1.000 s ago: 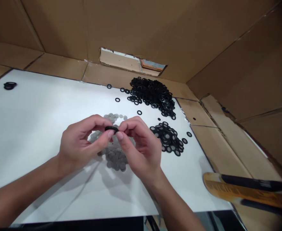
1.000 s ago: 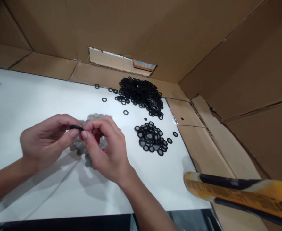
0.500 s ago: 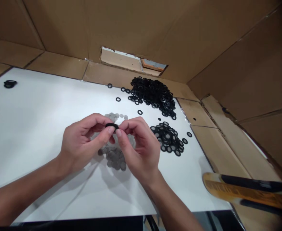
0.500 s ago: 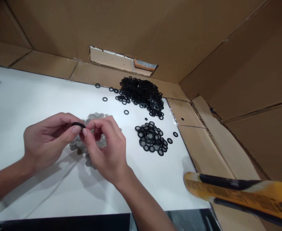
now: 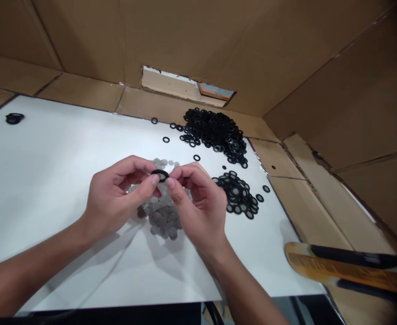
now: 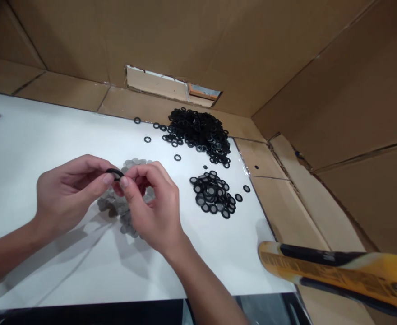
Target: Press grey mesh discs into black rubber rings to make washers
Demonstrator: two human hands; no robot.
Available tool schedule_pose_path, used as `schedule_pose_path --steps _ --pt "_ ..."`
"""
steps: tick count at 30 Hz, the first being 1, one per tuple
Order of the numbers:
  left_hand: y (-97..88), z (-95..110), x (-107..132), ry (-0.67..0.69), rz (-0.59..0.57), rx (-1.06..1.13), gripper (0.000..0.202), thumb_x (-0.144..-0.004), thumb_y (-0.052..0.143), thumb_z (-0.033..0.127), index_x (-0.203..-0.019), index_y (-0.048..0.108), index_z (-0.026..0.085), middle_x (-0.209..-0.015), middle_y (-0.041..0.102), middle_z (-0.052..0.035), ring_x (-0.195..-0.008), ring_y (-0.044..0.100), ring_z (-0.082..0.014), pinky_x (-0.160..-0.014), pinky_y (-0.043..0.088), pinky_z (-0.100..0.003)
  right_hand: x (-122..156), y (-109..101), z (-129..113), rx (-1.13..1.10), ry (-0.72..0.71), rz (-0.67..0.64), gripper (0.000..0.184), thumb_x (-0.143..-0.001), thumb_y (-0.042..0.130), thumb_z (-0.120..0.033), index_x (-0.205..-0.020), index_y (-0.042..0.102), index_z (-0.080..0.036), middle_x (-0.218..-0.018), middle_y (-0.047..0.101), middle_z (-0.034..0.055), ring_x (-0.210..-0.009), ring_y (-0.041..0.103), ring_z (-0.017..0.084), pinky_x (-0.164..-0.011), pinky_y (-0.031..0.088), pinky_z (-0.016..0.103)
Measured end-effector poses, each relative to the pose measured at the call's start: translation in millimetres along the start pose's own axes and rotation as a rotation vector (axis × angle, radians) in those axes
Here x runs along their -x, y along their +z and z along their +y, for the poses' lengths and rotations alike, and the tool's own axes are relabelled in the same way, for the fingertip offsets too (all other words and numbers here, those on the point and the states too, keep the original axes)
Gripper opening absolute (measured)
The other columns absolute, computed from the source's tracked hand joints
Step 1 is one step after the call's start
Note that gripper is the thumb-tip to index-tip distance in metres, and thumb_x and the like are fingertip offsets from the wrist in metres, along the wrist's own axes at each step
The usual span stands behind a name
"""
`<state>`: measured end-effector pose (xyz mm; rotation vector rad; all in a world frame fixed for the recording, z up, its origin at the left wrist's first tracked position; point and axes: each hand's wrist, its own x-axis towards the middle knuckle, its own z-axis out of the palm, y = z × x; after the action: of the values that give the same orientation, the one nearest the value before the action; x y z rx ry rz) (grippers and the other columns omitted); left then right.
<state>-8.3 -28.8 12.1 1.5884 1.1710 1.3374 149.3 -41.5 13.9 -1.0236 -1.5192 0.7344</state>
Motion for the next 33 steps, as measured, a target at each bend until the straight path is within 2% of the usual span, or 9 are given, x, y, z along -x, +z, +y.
schedule_pose_path --steps 4,8,12,19,33 --pt "0.4 1.3 -2.1 -0.031 -0.060 0.055 0.002 -0.084 0.071 0.019 -0.083 0.069 0.020 -0.067 0.070 0.0033 -0.058 0.068 -0.0103 -0.056 0.057 -0.017 0.5 -0.4 1.0 -0.037 0.026 -0.019 0.005 -0.091 0.063 -0.019 -0.086 0.063 -0.020 -0.082 0.060 -0.0006 -0.070 0.057 0.010 -0.061 0.050 0.025" --pt "1.6 1.7 -1.7 -0.058 -0.094 0.076 0.002 -0.085 0.070 0.020 -0.085 0.069 0.019 -0.069 0.071 0.0018 -0.059 0.069 -0.0119 -0.056 0.058 -0.019 -0.8 -1.3 1.4 -0.041 0.007 0.004 0.002 -0.090 0.066 -0.021 -0.092 0.067 -0.021 -0.089 0.064 0.0017 -0.077 0.061 0.013 -0.067 0.054 0.027" --pt "1.6 -0.4 -0.2 -0.095 -0.131 0.058 0.006 -0.085 0.071 0.025 -0.086 0.069 0.019 -0.070 0.071 0.0007 -0.061 0.070 -0.0135 -0.056 0.058 -0.020 -1.6 -2.5 -0.4 0.005 0.001 0.014 0.003 -0.089 0.066 -0.020 -0.086 0.068 -0.020 -0.084 0.065 0.0014 -0.075 0.062 0.013 -0.065 0.054 0.027" --pt "2.2 -2.4 0.8 -0.091 -0.129 0.023 0.006 -0.085 0.071 0.027 -0.086 0.069 0.021 -0.071 0.072 0.0016 -0.062 0.070 -0.0132 -0.055 0.058 -0.020 0.8 -0.7 -3.6 -0.042 0.086 0.063 0.007 -0.088 0.068 -0.022 -0.082 0.067 -0.018 -0.079 0.067 0.0014 -0.065 0.062 0.012 -0.059 0.055 0.026" --pt "0.9 -1.3 0.9 -0.092 -0.133 0.036 0.004 -0.086 0.070 0.025 -0.085 0.071 0.021 -0.073 0.073 0.0020 -0.064 0.071 -0.0123 -0.058 0.058 -0.018 0.9 -2.1 -5.0 -0.020 0.078 0.065 0.006 -0.085 0.071 -0.017 -0.080 0.072 -0.018 -0.074 0.068 0.0000 -0.065 0.062 0.012 -0.062 0.054 0.027"
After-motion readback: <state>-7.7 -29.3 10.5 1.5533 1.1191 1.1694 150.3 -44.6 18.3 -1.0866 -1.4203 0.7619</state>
